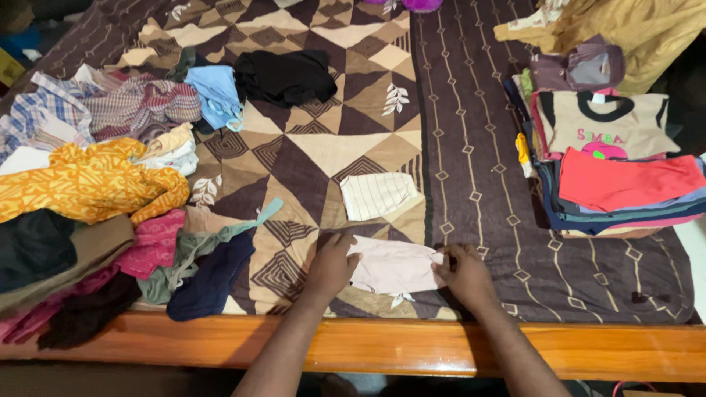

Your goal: The person folds various small clothing items one by one on a bed, including a white striped top, a pink top, a green striped top, and a dark blue top. Each item is smoothed, folded into a compact rectangle, and placed onto a growing stack on the right side of the bed.

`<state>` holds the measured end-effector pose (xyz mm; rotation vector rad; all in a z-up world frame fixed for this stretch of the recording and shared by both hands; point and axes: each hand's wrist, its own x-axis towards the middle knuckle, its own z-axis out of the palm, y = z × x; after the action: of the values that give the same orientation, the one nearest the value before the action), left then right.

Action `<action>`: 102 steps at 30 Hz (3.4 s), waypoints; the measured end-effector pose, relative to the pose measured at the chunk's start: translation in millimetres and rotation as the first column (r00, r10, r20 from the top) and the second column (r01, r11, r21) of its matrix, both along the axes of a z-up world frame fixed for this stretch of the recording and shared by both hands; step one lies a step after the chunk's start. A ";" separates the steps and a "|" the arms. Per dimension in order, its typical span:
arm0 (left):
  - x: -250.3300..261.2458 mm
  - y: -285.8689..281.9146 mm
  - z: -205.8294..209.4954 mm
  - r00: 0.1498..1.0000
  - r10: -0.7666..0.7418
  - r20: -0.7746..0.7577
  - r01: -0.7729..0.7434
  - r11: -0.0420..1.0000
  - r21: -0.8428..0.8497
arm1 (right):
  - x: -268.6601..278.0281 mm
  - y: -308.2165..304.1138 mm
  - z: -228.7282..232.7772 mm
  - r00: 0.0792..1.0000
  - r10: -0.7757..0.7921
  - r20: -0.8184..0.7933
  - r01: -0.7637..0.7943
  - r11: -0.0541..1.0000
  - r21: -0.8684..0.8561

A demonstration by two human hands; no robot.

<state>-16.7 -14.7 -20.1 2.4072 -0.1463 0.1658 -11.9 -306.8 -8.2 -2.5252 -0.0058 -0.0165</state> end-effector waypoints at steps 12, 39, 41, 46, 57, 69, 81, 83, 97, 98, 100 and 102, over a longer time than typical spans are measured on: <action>-3.1 -3.0 9.2 0.990 -0.063 0.125 0.068 0.997 -0.035 | -14.1 4.4 10.0 0.966 0.166 0.196 -0.129 0.973 -0.189; 17.7 -13.0 -29.3 0.968 0.228 0.105 -0.195 0.947 -0.255 | 11.3 4.4 -20.6 0.993 -0.121 0.010 0.116 0.973 0.199; 12.4 -14.5 -25.2 0.957 0.222 0.186 -0.166 0.948 -0.273 | 7.6 8.1 -19.8 0.988 -0.126 0.091 0.111 0.982 0.156; 7.2 -16.8 -11.2 0.973 0.228 0.020 -0.218 0.950 -0.223 | 3.3 12.1 -17.0 0.979 -0.151 0.136 0.144 0.988 0.060; -2.2 -50.1 2.9 0.975 -0.054 0.217 0.020 0.987 0.159 | 3.9 16.3 -20.8 0.973 -0.136 0.184 0.153 0.985 -0.081; 3.9 -71.5 -32.6 0.996 -0.056 -0.063 0.069 0.969 0.236 | -0.2 21.2 -12.1 0.979 -0.145 0.145 0.166 0.975 -0.148; -3.6 -54.9 -3.3 0.950 -0.023 -0.310 0.166 0.879 0.446 | -15.9 90.7 -10.6 0.872 0.468 -0.142 -0.485 0.788 -0.380; -4.8 -53.7 5.5 0.940 -0.001 -0.341 0.166 0.875 0.455 | -15.6 87.1 -3.4 0.864 0.457 -0.211 -0.501 0.740 -0.449; -7.7 -47.9 16.1 0.926 0.052 -0.375 0.147 0.863 0.483 | -6.4 25.2 -3.6 0.998 -0.002 -0.063 -0.023 0.918 -0.397; -7.7 -47.8 16.2 0.924 0.049 -0.379 0.151 0.865 0.478 | -4.4 20.3 -10.1 0.996 -0.024 0.090 0.049 0.958 -0.283; -8.6 -45.7 16.7 0.923 0.048 -0.383 0.153 0.865 0.478 | -5.4 15.2 -23.1 0.985 -0.160 -0.068 0.121 0.909 -0.398; -7.5 -46.1 17.4 0.923 0.048 -0.381 0.155 0.861 0.485 | -4.8 11.2 -33.4 0.971 -0.225 -0.079 0.169 0.882 -0.439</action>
<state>-24.2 -60.8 -2.8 2.9025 -0.0823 -0.4267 -16.6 -295.5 -41.6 -2.9547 0.3367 0.0730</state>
